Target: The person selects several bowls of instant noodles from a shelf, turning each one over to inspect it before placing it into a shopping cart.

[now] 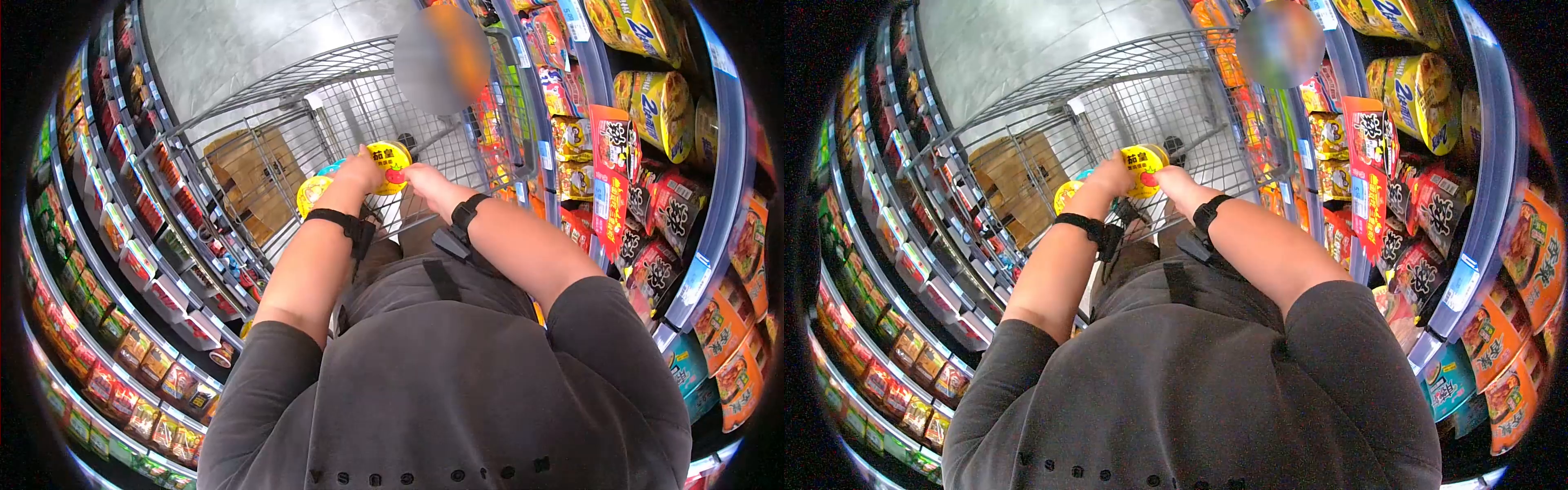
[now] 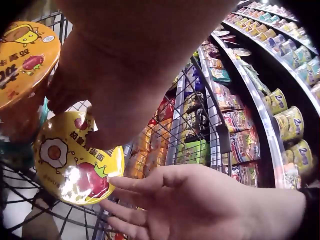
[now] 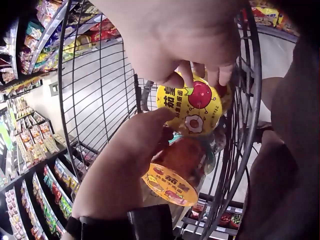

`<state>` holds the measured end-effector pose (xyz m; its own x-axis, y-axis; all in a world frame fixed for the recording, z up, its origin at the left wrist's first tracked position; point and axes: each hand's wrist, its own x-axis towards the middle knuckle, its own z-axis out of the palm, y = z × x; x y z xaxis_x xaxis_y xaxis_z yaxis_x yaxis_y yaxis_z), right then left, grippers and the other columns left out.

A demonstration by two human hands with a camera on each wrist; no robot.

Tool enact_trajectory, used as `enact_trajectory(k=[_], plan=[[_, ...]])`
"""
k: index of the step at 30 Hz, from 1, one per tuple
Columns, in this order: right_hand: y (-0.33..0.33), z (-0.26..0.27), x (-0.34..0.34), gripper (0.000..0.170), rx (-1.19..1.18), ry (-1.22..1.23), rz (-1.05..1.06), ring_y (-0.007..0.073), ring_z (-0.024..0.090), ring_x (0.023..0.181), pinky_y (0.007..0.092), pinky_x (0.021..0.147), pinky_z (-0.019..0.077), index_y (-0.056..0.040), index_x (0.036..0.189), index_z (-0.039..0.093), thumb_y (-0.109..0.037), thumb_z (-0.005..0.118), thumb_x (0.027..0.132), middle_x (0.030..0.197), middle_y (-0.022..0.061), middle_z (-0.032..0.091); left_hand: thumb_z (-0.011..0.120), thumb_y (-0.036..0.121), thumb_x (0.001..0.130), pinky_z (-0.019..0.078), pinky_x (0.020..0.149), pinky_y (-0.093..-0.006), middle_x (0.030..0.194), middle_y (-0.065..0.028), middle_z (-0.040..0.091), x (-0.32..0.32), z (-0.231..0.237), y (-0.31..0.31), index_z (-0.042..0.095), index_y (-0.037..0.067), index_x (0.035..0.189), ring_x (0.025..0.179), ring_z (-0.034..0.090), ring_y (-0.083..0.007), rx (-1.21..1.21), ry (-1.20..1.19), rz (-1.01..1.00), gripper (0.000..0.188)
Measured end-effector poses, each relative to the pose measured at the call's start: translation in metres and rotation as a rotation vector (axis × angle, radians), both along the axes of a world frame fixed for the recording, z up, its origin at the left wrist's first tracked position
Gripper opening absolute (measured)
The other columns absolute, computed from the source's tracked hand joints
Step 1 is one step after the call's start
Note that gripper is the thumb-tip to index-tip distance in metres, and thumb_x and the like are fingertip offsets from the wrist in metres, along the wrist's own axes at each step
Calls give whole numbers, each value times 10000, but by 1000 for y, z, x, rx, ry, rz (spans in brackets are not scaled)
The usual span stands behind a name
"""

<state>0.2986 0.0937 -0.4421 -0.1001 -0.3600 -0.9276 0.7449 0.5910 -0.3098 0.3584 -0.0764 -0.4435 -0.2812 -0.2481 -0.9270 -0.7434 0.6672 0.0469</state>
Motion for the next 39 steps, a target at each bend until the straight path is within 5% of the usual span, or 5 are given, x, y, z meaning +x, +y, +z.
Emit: enact_trajectory(k=[7, 16, 24, 28, 39], plan=[[-6, -4, 2, 264, 64, 108, -53, 238, 631, 988, 387, 866, 463, 25, 1083, 713, -121, 605, 892, 1035, 139, 710, 745, 257, 847, 511, 1074, -416, 1378, -216, 652, -4, -18, -15, 274, -16, 1612, 1276, 639, -332, 59, -50, -180, 939], [2, -2, 3, 263, 20, 79, -69, 101, 458, 754, 289, 660, 363, -91, 1146, 680, -223, 621, 926, 879, -21, 581, 784, 258, 837, 547, 1013, -413, 1266, -225, 709, -7, -18, -21, 730, -23, 1193, 1198, 689, -321, 143, 32, -191, 457], [-5, 36, 11, 238, 90, 208, -259, 196, 635, 940, 326, 805, 463, 20, 994, 731, -164, 605, 911, 951, 89, 704, 606, 288, 953, 495, 1073, -447, 1306, -291, 655, 7, 28, -50, 600, -11, 1377, 1242, 627, -411, 112, 281, -125, 520], [2, 45, 12, 342, 77, 143, -273, 196, 598, 1251, 389, 1060, 430, -65, 1300, 621, -212, 548, 1000, 1280, 68, 660, 633, 290, 944, 469, 1105, -460, 1298, -292, 658, 38, 56, -87, 540, -32, 1429, 1266, 612, -404, 43, 623, -38, 590], [11, 84, 47, 324, -64, 208, -424, 231, 687, 1102, 353, 900, 539, -7, 1274, 591, -186, 535, 1009, 1263, 163, 680, 627, 183, 974, 500, 1056, -409, 1308, -247, 668, 210, 141, -184, 563, -17, 1412, 1236, 643, -347, -17, 851, 230, 486]])
